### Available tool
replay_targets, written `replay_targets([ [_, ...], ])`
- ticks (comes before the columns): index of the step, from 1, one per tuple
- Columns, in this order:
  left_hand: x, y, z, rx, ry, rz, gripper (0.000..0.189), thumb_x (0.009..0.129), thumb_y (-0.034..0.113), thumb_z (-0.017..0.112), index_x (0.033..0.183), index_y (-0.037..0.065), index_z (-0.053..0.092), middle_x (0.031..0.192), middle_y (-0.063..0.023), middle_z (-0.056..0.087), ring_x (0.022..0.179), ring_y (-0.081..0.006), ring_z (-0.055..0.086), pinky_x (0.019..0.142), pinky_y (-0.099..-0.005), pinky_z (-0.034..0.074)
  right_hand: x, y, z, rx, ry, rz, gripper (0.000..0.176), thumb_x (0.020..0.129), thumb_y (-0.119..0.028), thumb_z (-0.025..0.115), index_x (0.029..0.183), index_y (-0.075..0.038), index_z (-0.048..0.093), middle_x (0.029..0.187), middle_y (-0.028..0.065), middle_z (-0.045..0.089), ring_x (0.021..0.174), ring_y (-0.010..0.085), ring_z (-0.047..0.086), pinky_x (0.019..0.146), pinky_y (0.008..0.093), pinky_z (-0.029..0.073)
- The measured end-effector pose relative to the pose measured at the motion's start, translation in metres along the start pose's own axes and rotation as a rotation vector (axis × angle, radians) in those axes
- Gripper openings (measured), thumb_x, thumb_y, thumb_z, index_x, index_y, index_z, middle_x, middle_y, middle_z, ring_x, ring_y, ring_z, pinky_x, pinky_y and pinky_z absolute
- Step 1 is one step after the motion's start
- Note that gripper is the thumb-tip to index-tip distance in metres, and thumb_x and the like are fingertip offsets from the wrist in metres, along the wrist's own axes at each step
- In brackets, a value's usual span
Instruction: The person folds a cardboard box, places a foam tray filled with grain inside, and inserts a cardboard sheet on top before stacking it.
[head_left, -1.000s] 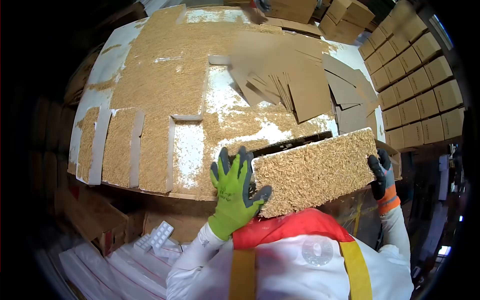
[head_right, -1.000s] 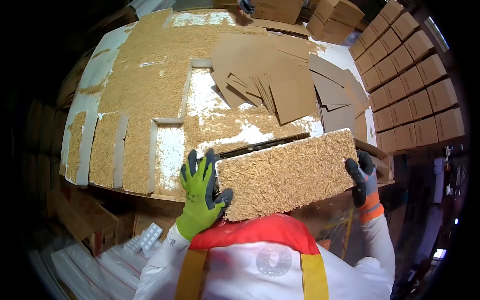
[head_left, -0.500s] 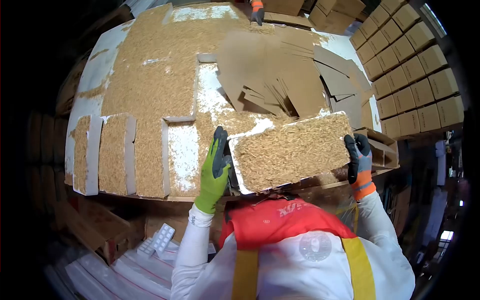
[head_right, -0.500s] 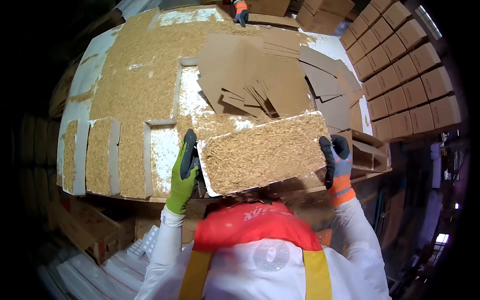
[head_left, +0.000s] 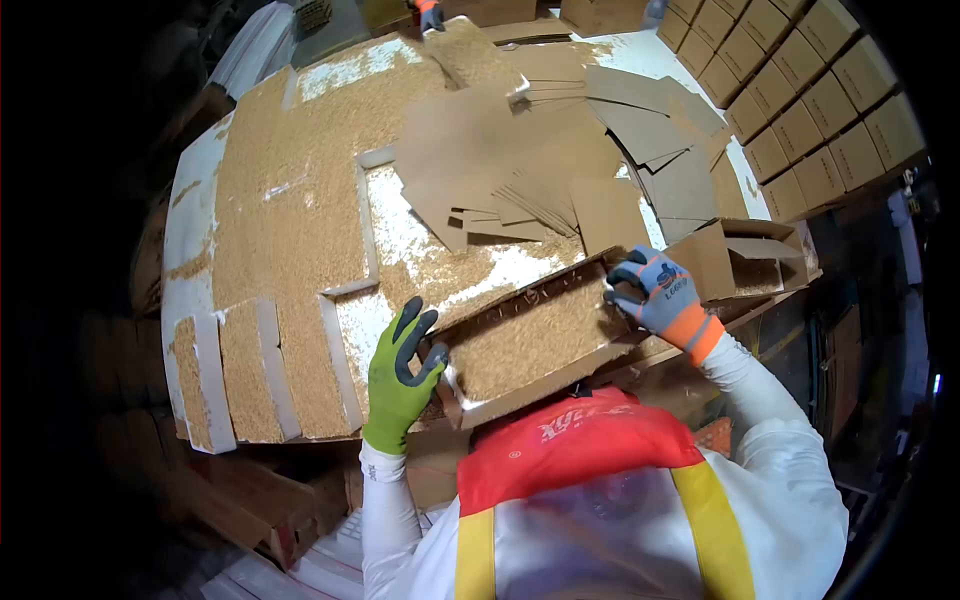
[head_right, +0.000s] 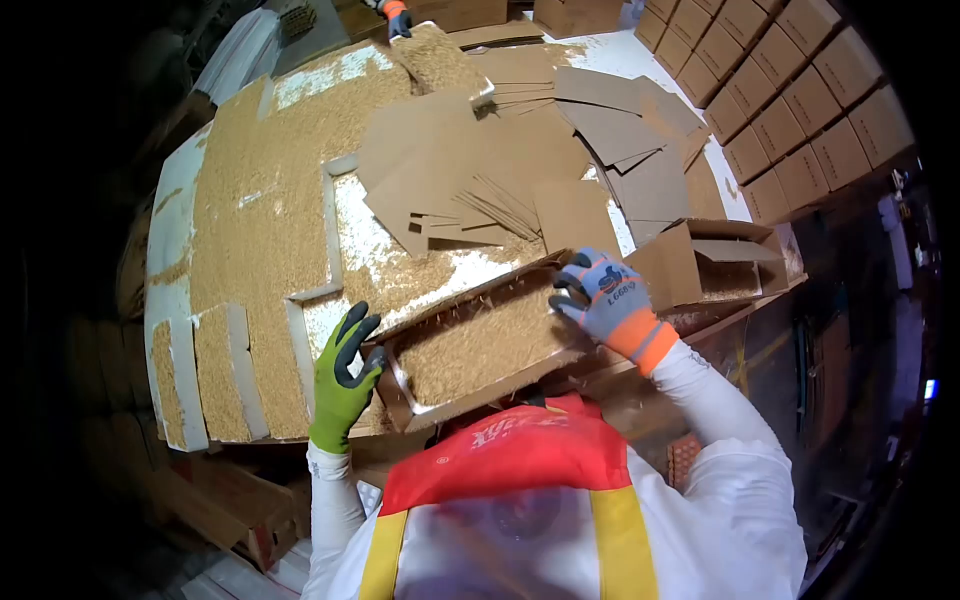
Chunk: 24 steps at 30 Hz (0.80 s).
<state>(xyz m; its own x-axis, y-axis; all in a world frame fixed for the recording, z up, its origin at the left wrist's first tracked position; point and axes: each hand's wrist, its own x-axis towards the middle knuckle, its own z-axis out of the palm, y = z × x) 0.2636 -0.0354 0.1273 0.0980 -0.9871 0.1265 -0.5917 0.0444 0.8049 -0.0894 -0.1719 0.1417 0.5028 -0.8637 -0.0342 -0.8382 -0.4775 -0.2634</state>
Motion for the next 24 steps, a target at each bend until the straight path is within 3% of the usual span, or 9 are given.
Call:
replay_targets([
  [3,0.007,0.013,0.009,0.120,0.044,-0.009,0.046,0.081,0.005,0.070,0.126,0.009,0.064,0.142,-0.0130,0.053,0.131,-0.0352,0.048,0.108,-0.0425,0.040,0.039,0.052,-0.004,0.321,0.220,0.118,0.046,0.078,-0.039,0.076,0.118,-0.020,0.064,0.118,0.0083,0.059,0.107,0.0290,0.059,0.090,0.0419,0.049],
  [6,0.011,0.033,0.014,0.408,0.033,0.127,0.048,0.076,0.006,0.075,0.123,0.012,0.065,0.144,-0.0118,0.051,0.135,-0.0374,0.042,0.110,-0.0460,0.036,0.103,0.136,0.056,-0.293,-0.083,0.269,0.085,0.073,-0.046,0.079,0.144,-0.018,0.043,0.140,0.0139,0.048,0.125,0.0352,0.051,0.098,0.0518,0.045],
  [9,0.012,0.047,0.020,0.522,-0.001,0.093,0.051,0.076,0.007,0.075,0.125,0.013,0.064,0.145,-0.0117,0.050,0.135,-0.0379,0.041,0.111,-0.0480,0.034,0.128,0.144,0.124,-0.331,-0.450,0.418,0.122,0.065,-0.057,0.082,0.157,-0.016,0.014,0.156,0.0188,0.028,0.142,0.0389,0.032,0.112,0.0530,0.033],
  [10,0.009,0.044,0.021,0.528,0.014,0.090,0.051,0.075,0.008,0.075,0.125,0.013,0.064,0.145,-0.0120,0.050,0.136,-0.0385,0.041,0.112,-0.0493,0.033,0.143,0.162,0.174,0.028,-0.481,0.614,0.140,0.057,-0.069,0.079,0.158,-0.012,0.000,0.161,0.0228,0.013,0.147,0.0422,0.020,0.112,0.0597,0.031],
  [13,0.000,0.044,0.021,0.540,0.045,0.016,0.052,0.075,0.007,0.074,0.126,0.013,0.064,0.145,-0.0124,0.050,0.136,-0.0387,0.040,0.112,-0.0489,0.033,0.140,0.106,0.151,-0.098,-0.464,0.728,0.129,0.065,-0.065,0.076,0.158,-0.014,0.002,0.161,0.0235,0.008,0.143,0.0543,0.017,0.102,0.0675,0.035],
  [17,-0.009,0.037,0.013,0.497,0.084,0.017,0.052,0.074,0.006,0.073,0.125,0.013,0.065,0.144,-0.0127,0.050,0.134,-0.0400,0.042,0.111,-0.0488,0.034,0.152,0.144,0.154,-0.095,-0.377,0.589,0.078,0.082,-0.044,0.069,0.146,-0.009,0.039,0.136,0.0270,0.053,0.121,0.0417,0.056,0.097,0.0488,0.049],
  [18,-0.006,0.039,0.011,0.535,0.105,0.043,0.047,0.076,0.005,0.073,0.122,0.011,0.066,0.138,-0.0127,0.056,0.125,-0.0361,0.052,0.101,-0.0436,0.045,0.143,0.132,0.112,-0.100,-0.209,0.536,0.064,0.084,-0.036,0.067,0.138,-0.009,0.047,0.125,0.0254,0.059,0.112,0.0392,0.061,0.093,0.0461,0.051],
  [21,0.003,0.017,0.018,0.293,0.149,-0.138,0.034,0.079,0.016,0.074,0.113,0.012,0.070,0.122,-0.0084,0.066,0.109,-0.0301,0.062,0.092,-0.0385,0.050,0.090,0.109,-0.020,-0.077,0.352,0.150,0.039,0.089,-0.021,0.063,0.126,-0.008,0.060,0.109,0.0216,0.066,0.091,0.0365,0.065,0.082,0.0450,0.052],
  [24,0.022,-0.011,0.018,0.174,0.171,-0.154,0.020,0.081,0.009,0.074,0.100,0.003,0.073,0.094,-0.0102,0.073,0.081,-0.0208,0.070,0.073,-0.0306,0.053,0.045,0.055,-0.134,0.551,0.244,-0.232,0.036,0.089,-0.003,0.065,0.124,0.003,0.060,0.106,0.0125,0.069,0.098,0.0176,0.066,0.085,0.0292,0.050],
])
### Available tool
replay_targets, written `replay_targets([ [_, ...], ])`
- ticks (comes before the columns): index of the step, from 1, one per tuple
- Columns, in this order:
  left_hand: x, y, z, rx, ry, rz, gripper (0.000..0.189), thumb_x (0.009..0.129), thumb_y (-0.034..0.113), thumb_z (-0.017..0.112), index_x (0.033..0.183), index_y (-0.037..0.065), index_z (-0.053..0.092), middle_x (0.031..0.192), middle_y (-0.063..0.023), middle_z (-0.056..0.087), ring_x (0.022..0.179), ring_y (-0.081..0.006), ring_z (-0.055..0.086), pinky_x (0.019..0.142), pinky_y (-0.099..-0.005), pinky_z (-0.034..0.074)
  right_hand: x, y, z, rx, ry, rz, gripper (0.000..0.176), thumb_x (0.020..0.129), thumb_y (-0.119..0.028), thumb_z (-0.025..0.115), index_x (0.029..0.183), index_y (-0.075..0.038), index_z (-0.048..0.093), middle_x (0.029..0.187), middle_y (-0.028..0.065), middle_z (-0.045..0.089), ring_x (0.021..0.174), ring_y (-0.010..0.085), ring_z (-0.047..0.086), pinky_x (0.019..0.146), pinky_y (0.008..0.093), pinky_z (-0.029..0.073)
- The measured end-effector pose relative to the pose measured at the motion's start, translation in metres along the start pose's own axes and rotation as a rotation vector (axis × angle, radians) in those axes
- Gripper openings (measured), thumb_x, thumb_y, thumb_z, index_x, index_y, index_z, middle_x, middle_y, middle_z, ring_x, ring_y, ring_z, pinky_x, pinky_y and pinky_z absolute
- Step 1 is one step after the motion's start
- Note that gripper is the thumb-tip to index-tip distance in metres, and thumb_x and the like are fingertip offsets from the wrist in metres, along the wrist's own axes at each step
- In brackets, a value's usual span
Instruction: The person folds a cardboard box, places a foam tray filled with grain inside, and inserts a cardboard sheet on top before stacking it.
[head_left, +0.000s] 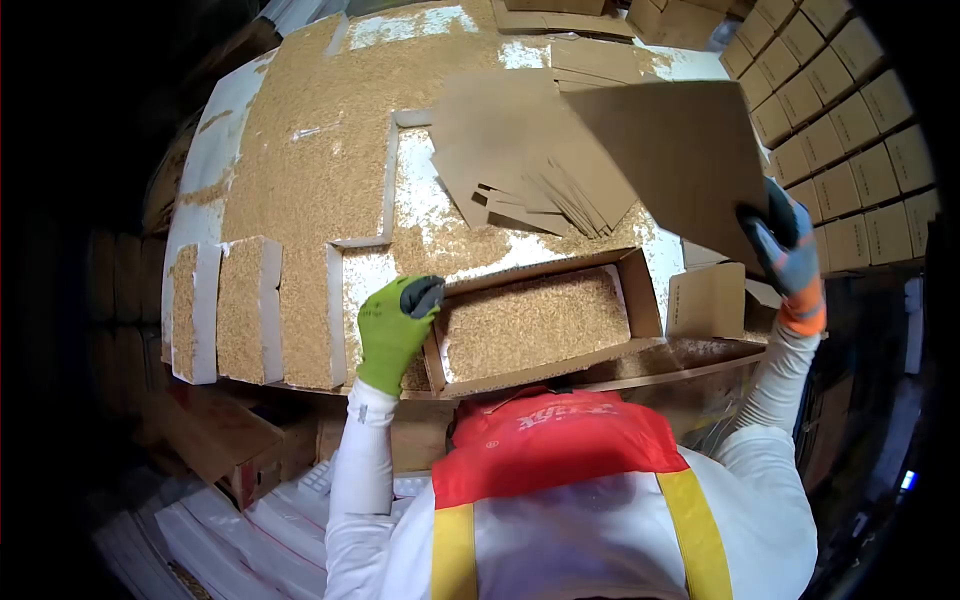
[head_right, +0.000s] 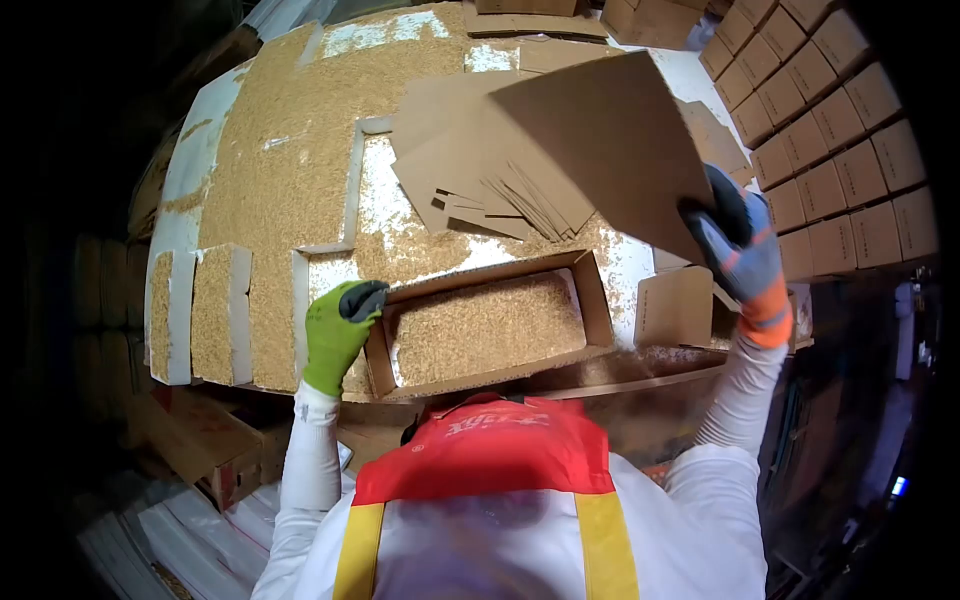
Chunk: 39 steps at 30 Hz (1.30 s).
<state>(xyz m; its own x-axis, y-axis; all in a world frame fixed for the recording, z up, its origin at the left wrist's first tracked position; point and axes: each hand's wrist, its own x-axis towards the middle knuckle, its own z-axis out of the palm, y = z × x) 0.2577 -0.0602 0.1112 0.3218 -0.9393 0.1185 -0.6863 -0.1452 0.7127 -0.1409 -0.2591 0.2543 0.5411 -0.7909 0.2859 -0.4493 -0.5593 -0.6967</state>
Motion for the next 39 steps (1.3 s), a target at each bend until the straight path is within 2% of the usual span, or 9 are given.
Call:
replay_targets([
  [3,0.020,-0.016,0.001,-0.025,-0.036,-0.003,0.020,0.081,0.013,0.076,0.098,0.003,0.074,0.091,-0.0083,0.075,0.079,-0.0164,0.069,0.073,-0.0294,0.053,0.005,-0.062,0.000,0.143,-0.400,-0.207,0.039,0.084,-0.002,0.064,0.124,-0.001,0.061,0.105,0.0159,0.069,0.093,0.0249,0.068,0.081,0.0320,0.052],
  [5,0.028,-0.023,-0.003,-0.115,-0.145,-0.079,0.021,0.081,0.014,0.076,0.099,0.003,0.074,0.092,-0.0080,0.075,0.079,-0.0158,0.069,0.073,-0.0290,0.053,0.015,-0.085,0.034,-0.298,-0.434,-0.495,0.046,0.080,-0.002,0.066,0.126,-0.010,0.062,0.102,0.0136,0.069,0.085,0.0292,0.067,0.076,0.0359,0.052],
  [6,0.028,-0.034,-0.002,-0.158,-0.158,-0.026,0.027,0.082,0.030,0.074,0.100,0.010,0.076,0.089,-0.0085,0.074,0.079,-0.0236,0.071,0.073,-0.0310,0.052,0.018,-0.083,0.055,-0.387,-0.420,-0.563,0.045,0.080,-0.003,0.065,0.125,-0.012,0.062,0.102,0.0117,0.069,0.083,0.0298,0.067,0.075,0.0384,0.052],
  [9,0.030,-0.032,-0.012,-0.210,-0.265,-0.069,0.027,0.083,0.029,0.073,0.100,0.009,0.075,0.088,-0.0087,0.074,0.080,-0.0226,0.071,0.074,-0.0301,0.052,0.037,-0.069,0.125,-0.517,-0.475,-0.687,0.040,0.081,-0.009,0.062,0.121,-0.014,0.062,0.099,0.0090,0.069,0.081,0.0314,0.065,0.075,0.0433,0.051],
  [13,0.028,-0.040,-0.025,-0.782,-0.315,-0.074,0.048,0.093,0.037,0.066,0.124,0.001,0.064,0.111,-0.0086,0.072,0.095,-0.0165,0.067,0.085,-0.0300,0.051,0.049,-0.045,0.165,-0.502,-0.509,-0.516,0.035,0.084,-0.012,0.060,0.119,-0.011,0.060,0.092,0.0123,0.068,0.080,0.0338,0.065,0.073,0.0440,0.051],
  [18,0.011,0.019,-0.050,-0.552,-0.250,0.138,0.047,0.094,0.032,0.067,0.129,0.001,0.061,0.123,-0.0100,0.066,0.116,-0.0178,0.059,0.100,-0.0331,0.046,0.032,-0.066,0.143,-0.606,-0.479,-0.401,0.030,0.083,-0.012,0.060,0.113,-0.010,0.059,0.087,0.0112,0.066,0.078,0.0320,0.066,0.070,0.0431,0.051],
  [24,0.021,0.029,-0.029,0.170,-0.081,0.584,0.029,0.077,0.021,0.076,0.104,0.009,0.071,0.096,-0.0082,0.070,0.090,-0.0275,0.066,0.079,-0.0360,0.052,0.025,-0.042,0.169,-0.527,-0.481,-0.593,0.029,0.083,-0.012,0.062,0.111,-0.013,0.061,0.093,0.0086,0.066,0.086,0.0298,0.066,0.073,0.0409,0.052],
  [32,0.030,0.025,-0.012,0.229,-0.089,0.604,0.030,0.073,0.015,0.076,0.103,0.012,0.071,0.099,-0.0082,0.070,0.087,-0.0295,0.065,0.076,-0.0381,0.052,0.007,0.041,0.151,-0.466,-0.371,-0.349,0.033,0.080,-0.023,0.072,0.112,-0.017,0.063,0.099,0.0058,0.065,0.095,0.0292,0.063,0.080,0.0391,0.052],
  [39,-0.002,0.011,-0.018,0.174,-0.094,0.656,0.033,0.070,0.008,0.076,0.103,0.014,0.072,0.098,-0.0056,0.071,0.091,-0.0289,0.067,0.075,-0.0371,0.054,-0.015,-0.007,0.133,-0.404,-0.389,-0.443,0.028,0.075,-0.016,0.075,0.101,-0.018,0.067,0.095,0.0032,0.064,0.089,0.0262,0.063,0.077,0.0378,0.052],
])
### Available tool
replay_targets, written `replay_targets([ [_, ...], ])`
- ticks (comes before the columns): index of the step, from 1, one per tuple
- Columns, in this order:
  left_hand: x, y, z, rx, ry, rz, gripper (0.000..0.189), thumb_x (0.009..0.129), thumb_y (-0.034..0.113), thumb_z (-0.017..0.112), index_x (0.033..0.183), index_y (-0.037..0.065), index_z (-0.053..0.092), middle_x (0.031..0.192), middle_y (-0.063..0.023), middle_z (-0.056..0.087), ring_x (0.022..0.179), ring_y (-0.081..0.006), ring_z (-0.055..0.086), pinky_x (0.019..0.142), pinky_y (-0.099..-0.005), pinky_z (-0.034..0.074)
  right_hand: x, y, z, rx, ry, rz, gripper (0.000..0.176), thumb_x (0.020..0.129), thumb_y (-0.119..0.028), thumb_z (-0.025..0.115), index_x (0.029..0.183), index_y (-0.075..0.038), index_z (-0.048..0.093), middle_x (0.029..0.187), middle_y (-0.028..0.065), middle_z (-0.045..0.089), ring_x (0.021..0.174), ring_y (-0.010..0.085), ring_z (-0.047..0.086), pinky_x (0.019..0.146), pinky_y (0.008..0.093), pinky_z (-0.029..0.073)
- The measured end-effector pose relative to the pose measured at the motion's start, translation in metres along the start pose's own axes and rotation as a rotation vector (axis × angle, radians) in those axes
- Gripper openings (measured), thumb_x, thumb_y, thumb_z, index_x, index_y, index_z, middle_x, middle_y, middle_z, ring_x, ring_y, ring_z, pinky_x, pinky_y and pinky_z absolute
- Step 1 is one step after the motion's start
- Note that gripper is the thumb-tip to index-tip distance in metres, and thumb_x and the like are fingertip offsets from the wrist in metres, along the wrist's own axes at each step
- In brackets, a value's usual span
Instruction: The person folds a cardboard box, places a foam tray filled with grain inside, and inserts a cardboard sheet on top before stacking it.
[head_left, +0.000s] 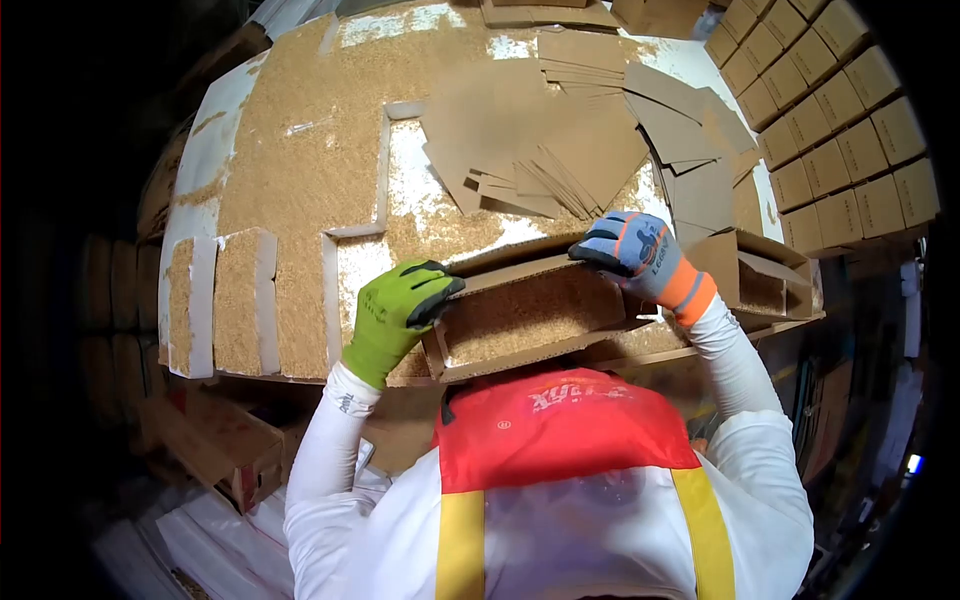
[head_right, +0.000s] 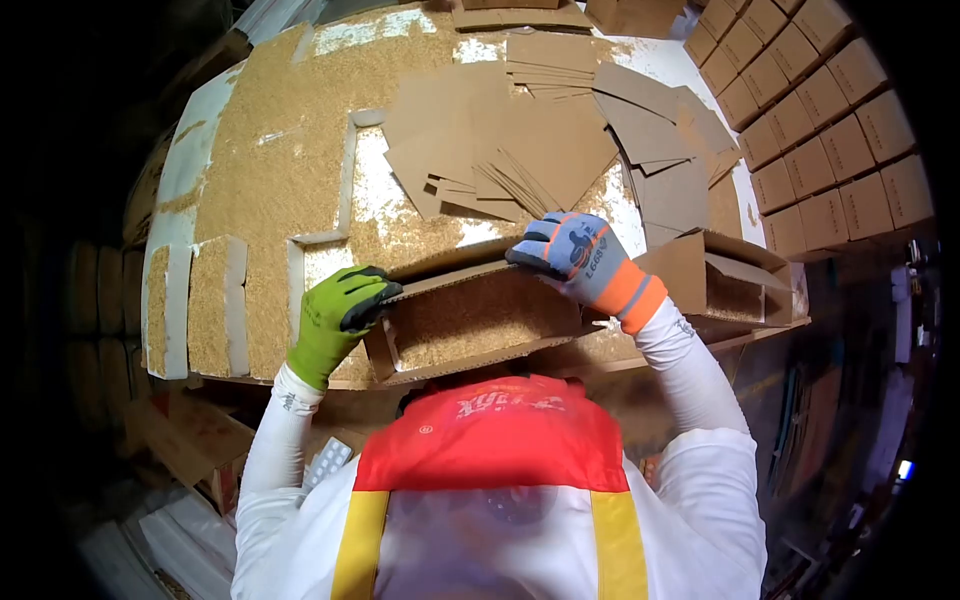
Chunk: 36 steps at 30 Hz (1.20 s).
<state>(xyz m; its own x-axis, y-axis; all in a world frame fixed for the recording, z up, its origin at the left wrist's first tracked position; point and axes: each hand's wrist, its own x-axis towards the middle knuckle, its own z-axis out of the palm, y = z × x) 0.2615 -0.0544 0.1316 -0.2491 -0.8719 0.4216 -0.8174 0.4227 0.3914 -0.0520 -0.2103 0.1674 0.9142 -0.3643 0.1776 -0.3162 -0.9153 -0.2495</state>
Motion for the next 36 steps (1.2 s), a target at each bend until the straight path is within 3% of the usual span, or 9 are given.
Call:
replay_targets([
  [5,0.011,0.019,-0.004,-0.086,-0.086,-0.240,0.033,0.070,0.010,0.077,0.103,0.012,0.071,0.098,-0.0083,0.070,0.088,-0.0291,0.067,0.075,-0.0377,0.054,-0.002,0.012,0.010,0.063,0.028,0.044,0.031,0.074,-0.017,0.076,0.104,-0.019,0.067,0.096,0.0035,0.065,0.090,0.0257,0.064,0.076,0.0389,0.052],
  [16,-0.005,0.001,0.008,-0.014,-0.095,0.033,0.033,0.074,0.010,0.073,0.108,0.013,0.072,0.102,-0.0053,0.071,0.091,-0.0289,0.067,0.073,-0.0383,0.054,-0.007,0.028,0.023,0.181,-0.035,-0.045,0.031,0.072,-0.017,0.076,0.102,-0.021,0.070,0.098,0.0001,0.066,0.091,0.0234,0.064,0.075,0.0367,0.053],
  [21,-0.014,0.046,0.019,0.246,-0.832,0.103,0.013,0.085,0.025,0.060,0.086,0.014,0.068,0.094,-0.0003,0.059,0.086,-0.0225,0.059,0.081,-0.0350,0.046,-0.034,-0.001,0.041,0.025,-0.601,-0.121,0.044,0.069,-0.030,0.080,0.109,-0.023,0.066,0.120,0.0065,0.055,0.108,0.0277,0.056,0.083,0.0411,0.050],
  [24,-0.010,0.044,0.038,0.264,-0.828,0.094,0.012,0.084,0.024,0.061,0.088,0.015,0.068,0.092,-0.0007,0.060,0.085,-0.0230,0.059,0.080,-0.0359,0.047,-0.024,0.006,0.055,-0.038,-0.632,-0.071,0.043,0.072,-0.031,0.078,0.112,-0.021,0.064,0.118,0.0096,0.055,0.105,0.0285,0.056,0.083,0.0408,0.050],
  [25,0.003,0.038,0.028,0.111,-0.828,0.041,0.017,0.082,0.019,0.065,0.097,0.014,0.069,0.100,-0.0035,0.063,0.091,-0.0247,0.062,0.084,-0.0377,0.048,-0.016,0.000,0.058,-0.138,-0.624,-0.018,0.039,0.075,-0.026,0.075,0.112,-0.019,0.064,0.117,0.0118,0.055,0.103,0.0301,0.057,0.081,0.0410,0.051],
  [28,0.006,0.027,-0.014,0.000,-0.178,-0.146,0.032,0.077,0.006,0.069,0.108,0.008,0.070,0.113,-0.0083,0.065,0.104,-0.0243,0.062,0.094,-0.0367,0.046,0.002,-0.012,0.068,-0.211,-0.725,0.079,0.032,0.079,-0.018,0.070,0.110,-0.017,0.064,0.114,0.0125,0.055,0.102,0.0309,0.057,0.078,0.0407,0.052],
  [30,-0.043,0.015,-0.008,-0.403,0.152,-0.779,0.047,0.080,0.007,0.073,0.126,0.006,0.062,0.129,-0.0128,0.061,0.118,-0.0252,0.058,0.101,-0.0391,0.043,-0.001,-0.014,0.069,-0.192,-0.704,0.082,0.029,0.080,-0.012,0.066,0.109,-0.017,0.064,0.110,0.0114,0.055,0.101,0.0307,0.058,0.077,0.0405,0.052],
  [32,-0.088,-0.004,0.043,-0.776,0.271,-0.977,0.083,0.078,0.022,0.080,0.147,0.003,0.038,0.136,-0.0123,0.055,0.126,-0.0211,0.050,0.103,-0.0402,0.041,-0.002,-0.010,0.071,-0.183,-0.674,0.078,0.029,0.080,-0.013,0.066,0.108,-0.018,0.064,0.110,0.0110,0.055,0.100,0.0306,0.058,0.077,0.0407,0.052],
  [36,-0.082,0.015,0.095,-0.913,0.011,-1.244,0.068,0.075,0.010,0.077,0.136,0.001,0.048,0.118,-0.0097,0.064,0.102,-0.0147,0.060,0.088,-0.0306,0.051,-0.006,-0.019,0.062,-0.045,-0.542,0.145,0.040,0.075,-0.012,0.073,0.114,-0.016,0.063,0.117,0.0121,0.058,0.108,0.0322,0.057,0.085,0.0440,0.051],
])
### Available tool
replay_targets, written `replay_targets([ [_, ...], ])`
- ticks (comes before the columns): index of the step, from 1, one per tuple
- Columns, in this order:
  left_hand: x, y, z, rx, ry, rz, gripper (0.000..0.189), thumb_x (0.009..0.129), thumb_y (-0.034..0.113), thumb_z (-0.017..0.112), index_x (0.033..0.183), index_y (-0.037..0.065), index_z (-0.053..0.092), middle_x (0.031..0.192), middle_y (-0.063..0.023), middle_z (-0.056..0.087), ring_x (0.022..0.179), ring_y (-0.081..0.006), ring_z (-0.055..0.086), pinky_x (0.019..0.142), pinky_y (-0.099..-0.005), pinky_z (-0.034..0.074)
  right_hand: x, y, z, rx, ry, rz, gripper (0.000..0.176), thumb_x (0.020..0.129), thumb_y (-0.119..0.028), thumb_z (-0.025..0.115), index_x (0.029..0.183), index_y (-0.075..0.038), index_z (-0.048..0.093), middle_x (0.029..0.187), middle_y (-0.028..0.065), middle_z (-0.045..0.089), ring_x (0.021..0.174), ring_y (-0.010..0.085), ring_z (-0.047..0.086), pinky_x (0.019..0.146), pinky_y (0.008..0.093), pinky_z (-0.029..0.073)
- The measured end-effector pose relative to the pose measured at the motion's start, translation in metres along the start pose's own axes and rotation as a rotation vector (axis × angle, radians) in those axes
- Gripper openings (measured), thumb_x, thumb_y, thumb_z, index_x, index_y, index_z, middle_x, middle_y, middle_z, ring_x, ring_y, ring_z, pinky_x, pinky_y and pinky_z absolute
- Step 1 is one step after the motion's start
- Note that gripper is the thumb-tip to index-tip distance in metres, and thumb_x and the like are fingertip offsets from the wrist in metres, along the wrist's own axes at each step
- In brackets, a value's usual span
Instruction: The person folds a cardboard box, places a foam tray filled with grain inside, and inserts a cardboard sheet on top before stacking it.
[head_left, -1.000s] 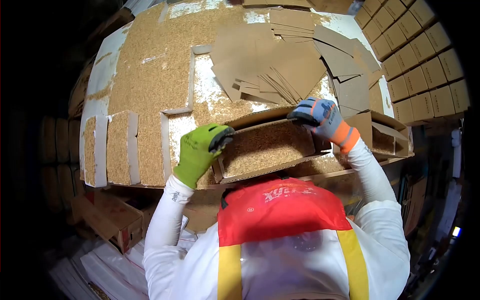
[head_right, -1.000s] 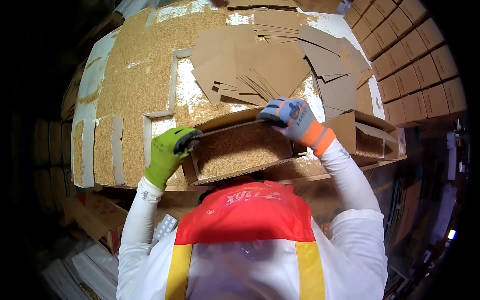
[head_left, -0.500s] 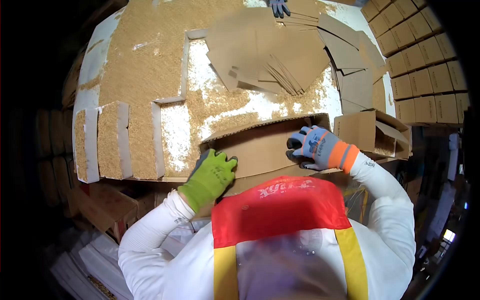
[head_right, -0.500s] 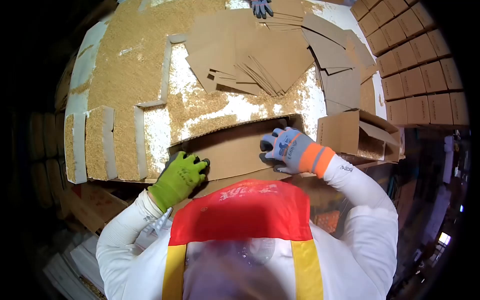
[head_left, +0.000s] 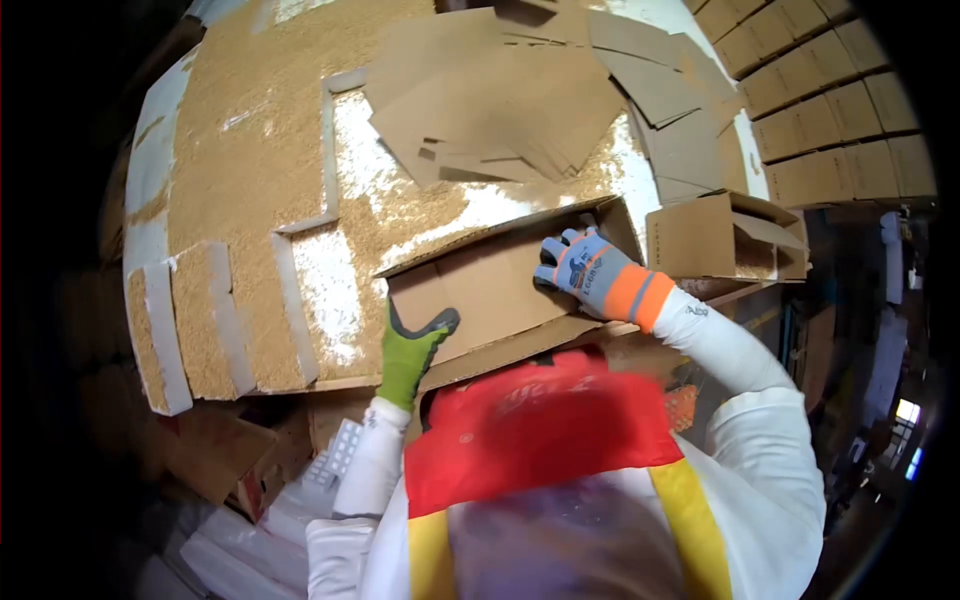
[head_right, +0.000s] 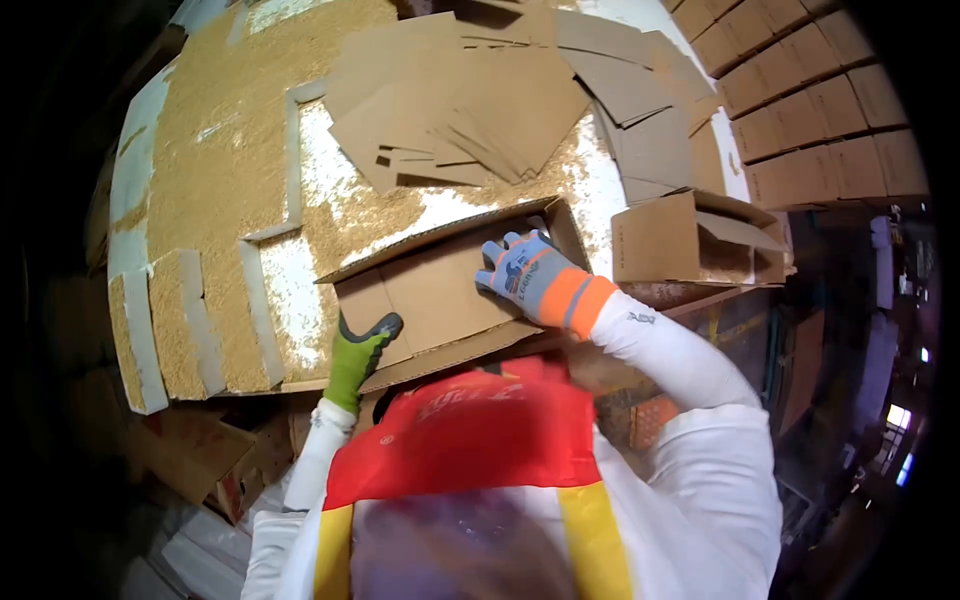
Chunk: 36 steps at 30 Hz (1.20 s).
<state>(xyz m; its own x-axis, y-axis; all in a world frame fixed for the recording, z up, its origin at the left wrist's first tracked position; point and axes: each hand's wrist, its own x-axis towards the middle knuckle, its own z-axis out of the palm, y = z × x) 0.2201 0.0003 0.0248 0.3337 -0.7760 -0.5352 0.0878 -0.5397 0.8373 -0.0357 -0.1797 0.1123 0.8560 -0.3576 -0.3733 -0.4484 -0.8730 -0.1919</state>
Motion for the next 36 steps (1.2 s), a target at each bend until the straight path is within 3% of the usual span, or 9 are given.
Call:
replay_targets([
  [3,0.010,-0.007,0.004,-0.081,0.011,0.151,0.048,0.077,0.005,0.076,0.121,-0.001,0.057,0.100,-0.0051,0.067,0.082,-0.0119,0.062,0.075,-0.0258,0.053,-0.041,0.029,-0.020,0.700,0.619,-0.114,0.040,0.082,-0.012,0.066,0.122,-0.007,0.061,0.109,0.0132,0.064,0.094,0.0247,0.062,0.083,0.0349,0.052],
  [6,0.016,-0.028,-0.025,-0.164,-0.023,0.062,0.051,0.078,-0.002,0.075,0.124,-0.006,0.052,0.107,-0.0125,0.067,0.090,-0.0153,0.065,0.078,-0.0280,0.055,-0.074,0.064,0.035,1.281,1.205,0.551,0.039,0.089,-0.009,0.059,0.127,0.000,0.056,0.105,0.0083,0.065,0.085,0.0155,0.060,0.080,0.0298,0.052],
  [12,0.022,-0.030,-0.055,-0.047,-0.052,0.178,0.042,0.089,0.010,0.070,0.124,-0.007,0.053,0.104,-0.0041,0.064,0.086,-0.0140,0.060,0.076,-0.0244,0.051,0.008,0.043,0.206,2.136,0.861,0.539,0.037,0.101,-0.012,0.052,0.137,-0.002,0.052,0.135,0.0050,0.058,0.123,0.0147,0.054,0.105,0.0291,0.042],
  [16,0.030,-0.018,-0.027,-0.002,-0.079,0.379,0.042,0.098,0.022,0.062,0.128,-0.005,0.051,0.119,-0.0057,0.059,0.103,-0.0141,0.058,0.089,-0.0284,0.050,-0.060,0.094,0.102,2.124,1.108,0.373,0.034,0.099,-0.011,0.051,0.130,0.004,0.053,0.122,0.0105,0.064,0.105,0.0182,0.063,0.094,0.0317,0.051],
  [19,0.007,0.102,0.089,-0.332,-0.298,0.259,0.042,0.099,0.025,0.062,0.129,-0.002,0.050,0.122,-0.0089,0.059,0.109,-0.0145,0.058,0.098,-0.0315,0.049,-0.149,0.191,0.025,1.882,1.232,0.157,0.033,0.097,-0.019,0.052,0.121,0.004,0.058,0.118,0.0144,0.066,0.101,0.0196,0.065,0.091,0.0343,0.052],
  [23,0.007,0.155,0.243,-0.464,-0.533,0.384,0.044,0.100,0.023,0.059,0.132,-0.007,0.053,0.133,-0.0174,0.058,0.122,-0.0218,0.058,0.111,-0.0325,0.041,-0.303,0.238,-0.023,1.491,1.380,0.368,0.034,0.096,-0.023,0.055,0.118,0.002,0.061,0.112,0.0114,0.068,0.097,0.0187,0.065,0.086,0.0333,0.052],
  [31,-0.012,0.154,0.367,-0.058,-0.601,0.447,0.024,0.092,0.018,0.068,0.106,-0.002,0.066,0.083,-0.0051,0.068,0.062,-0.0079,0.060,0.055,-0.0235,0.045,-0.420,0.255,0.048,0.685,1.308,1.116,0.036,0.093,-0.031,0.061,0.112,-0.001,0.067,0.099,0.0055,0.071,0.089,0.0168,0.065,0.077,0.0311,0.050],
  [33,0.005,0.154,0.370,-0.134,-0.657,0.411,0.037,0.099,0.017,0.058,0.127,-0.007,0.059,0.113,-0.0137,0.069,0.095,-0.0146,0.067,0.081,-0.0275,0.052,-0.425,0.265,0.058,0.626,1.264,1.163,0.037,0.092,-0.033,0.062,0.110,-0.001,0.069,0.095,0.0040,0.072,0.087,0.0163,0.065,0.074,0.0306,0.050],
  [36,-0.009,0.156,0.347,0.605,-0.507,1.094,0.041,0.104,0.021,0.048,0.139,-0.001,0.052,0.133,-0.0131,0.061,0.114,-0.0181,0.062,0.097,-0.0311,0.047,-0.443,0.295,0.075,0.744,1.147,0.991,0.039,0.094,-0.035,0.061,0.119,-0.006,0.068,0.096,0.0019,0.073,0.085,0.0150,0.065,0.071,0.0304,0.049],
])
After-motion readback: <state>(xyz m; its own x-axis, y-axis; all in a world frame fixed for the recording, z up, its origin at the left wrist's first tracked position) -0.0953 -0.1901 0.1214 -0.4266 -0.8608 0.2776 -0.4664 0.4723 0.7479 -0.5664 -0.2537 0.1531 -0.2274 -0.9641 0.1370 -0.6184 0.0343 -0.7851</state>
